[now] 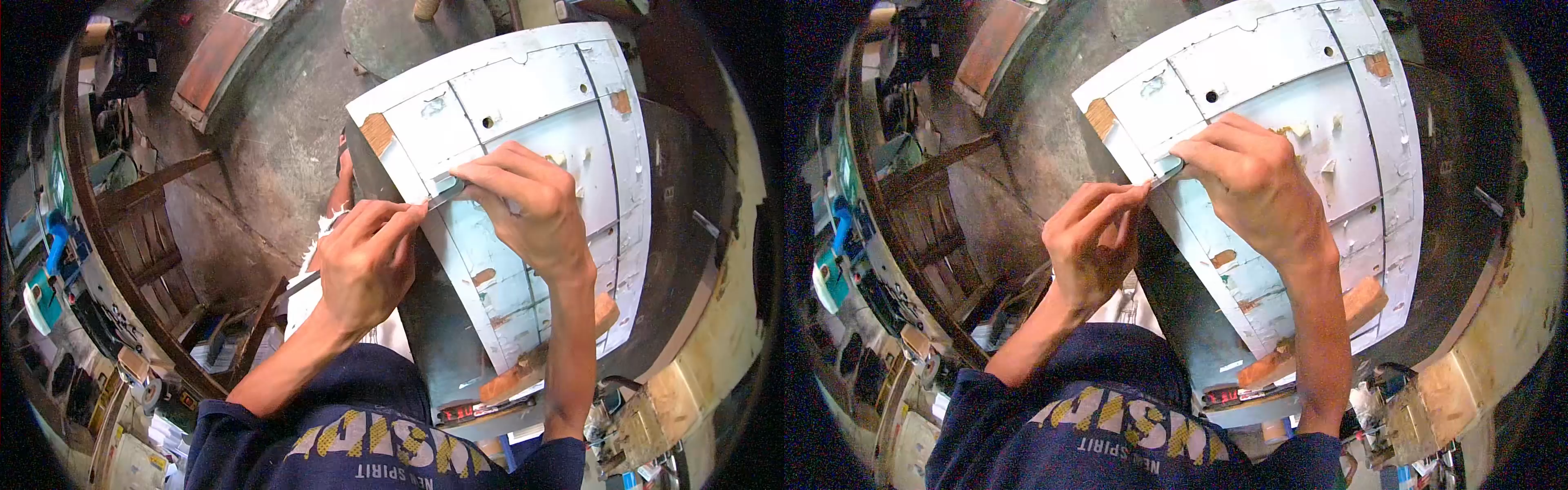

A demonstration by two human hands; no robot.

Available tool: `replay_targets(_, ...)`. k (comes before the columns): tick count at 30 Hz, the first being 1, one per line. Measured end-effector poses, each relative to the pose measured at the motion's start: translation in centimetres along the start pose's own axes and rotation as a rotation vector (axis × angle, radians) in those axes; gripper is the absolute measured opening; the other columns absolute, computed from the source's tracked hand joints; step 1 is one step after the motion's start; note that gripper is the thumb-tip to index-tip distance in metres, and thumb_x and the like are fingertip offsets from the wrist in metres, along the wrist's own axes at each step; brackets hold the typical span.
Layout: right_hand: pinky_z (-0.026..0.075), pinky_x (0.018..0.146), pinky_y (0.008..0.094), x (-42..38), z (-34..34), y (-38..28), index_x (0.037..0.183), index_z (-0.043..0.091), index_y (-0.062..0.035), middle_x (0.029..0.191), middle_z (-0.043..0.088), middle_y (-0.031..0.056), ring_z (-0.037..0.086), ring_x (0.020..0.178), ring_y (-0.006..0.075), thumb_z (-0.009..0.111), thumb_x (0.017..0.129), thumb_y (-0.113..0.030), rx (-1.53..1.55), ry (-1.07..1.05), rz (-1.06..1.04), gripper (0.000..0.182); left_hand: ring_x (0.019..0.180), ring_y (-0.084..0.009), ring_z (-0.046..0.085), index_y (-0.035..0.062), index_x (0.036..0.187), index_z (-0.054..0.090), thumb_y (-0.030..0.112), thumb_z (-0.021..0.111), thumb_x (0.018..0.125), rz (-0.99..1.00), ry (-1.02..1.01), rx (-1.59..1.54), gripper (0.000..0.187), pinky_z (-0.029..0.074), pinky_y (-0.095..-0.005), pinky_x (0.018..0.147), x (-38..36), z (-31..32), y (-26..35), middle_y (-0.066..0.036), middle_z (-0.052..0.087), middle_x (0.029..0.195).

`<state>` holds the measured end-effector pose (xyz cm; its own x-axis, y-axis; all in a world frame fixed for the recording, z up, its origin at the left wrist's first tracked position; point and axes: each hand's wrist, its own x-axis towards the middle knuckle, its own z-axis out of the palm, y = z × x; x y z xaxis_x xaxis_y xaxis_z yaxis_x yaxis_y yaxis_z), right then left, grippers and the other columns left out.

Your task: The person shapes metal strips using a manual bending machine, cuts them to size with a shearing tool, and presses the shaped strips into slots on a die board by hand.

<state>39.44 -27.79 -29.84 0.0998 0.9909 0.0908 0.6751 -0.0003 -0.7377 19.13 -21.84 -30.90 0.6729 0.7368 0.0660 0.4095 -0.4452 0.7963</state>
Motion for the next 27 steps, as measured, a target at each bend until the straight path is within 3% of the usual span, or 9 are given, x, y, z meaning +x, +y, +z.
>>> replay_targets(6,0.054,0.069,0.0374,0.05,-0.05,0.02,0.092,0.07,-0.0011,0.083,0.068,0.0109,0.066,0.081,0.0284,0.072,0.073,0.004,-0.015,-0.012,-0.025,0.02,0.073,-0.0233,0.068,0.0055,0.1,0.074,-0.011,0.068,0.074,0.011,-0.018,0.011,0.032,0.054,-0.0302,0.064,-0.03,0.0,-0.33,-0.011,0.069,0.087)
replay_targets(8,0.054,0.069,0.0371,0.08,-0.03,0.08,0.092,0.07,-0.0012,0.082,0.068,0.0107,0.066,0.081,0.0281,0.072,0.073,0.004,-0.004,-0.009,-0.017,0.02,0.075,-0.0236,0.066,0.0037,0.101,0.07,-0.01,0.066,0.069,0.062,-0.025,0.009,0.035,0.054,-0.0345,0.062,-0.09,0.15,-0.57,-0.008,0.067,0.086)
replay_targets(10,0.054,0.066,0.0335,0.09,0.01,0.17,0.097,0.072,-0.0013,0.084,0.069,0.0105,0.066,0.076,0.0246,0.077,0.066,0.008,-0.031,-0.001,-0.032,0.033,0.075,-0.0232,0.066,0.0034,0.102,0.07,-0.01,0.066,0.068,0.061,-0.022,0.016,0.036,0.054,-0.0342,0.062,-0.13,0.26,-0.61,-0.008,0.067,0.086)
replay_targets(13,0.054,0.069,0.0361,0.11,-0.09,0.19,0.093,0.07,-0.0014,0.083,0.068,0.0104,0.067,0.08,0.0278,0.073,0.071,0.004,0.001,-0.015,-0.007,0.022,0.074,-0.0227,0.067,0.0043,0.102,0.072,-0.012,0.066,0.069,0.03,-0.026,0.014,0.037,0.053,-0.0322,0.062,-0.13,0.2,-0.27,-0.009,0.067,0.085)
replay_targets(27,0.055,0.07,0.0355,0.29,-0.17,-0.02,0.096,0.071,-0.0018,0.086,0.07,0.0113,0.068,0.083,0.0277,0.074,0.069,0.007,0.005,-0.036,0.033,0.028,0.074,-0.0241,0.066,0.0045,0.101,0.074,-0.015,0.066,0.066,-0.014,-0.064,-0.037,0.041,0.053,-0.0308,0.064,0.28,-0.3,-0.02,-0.011,0.067,0.084)
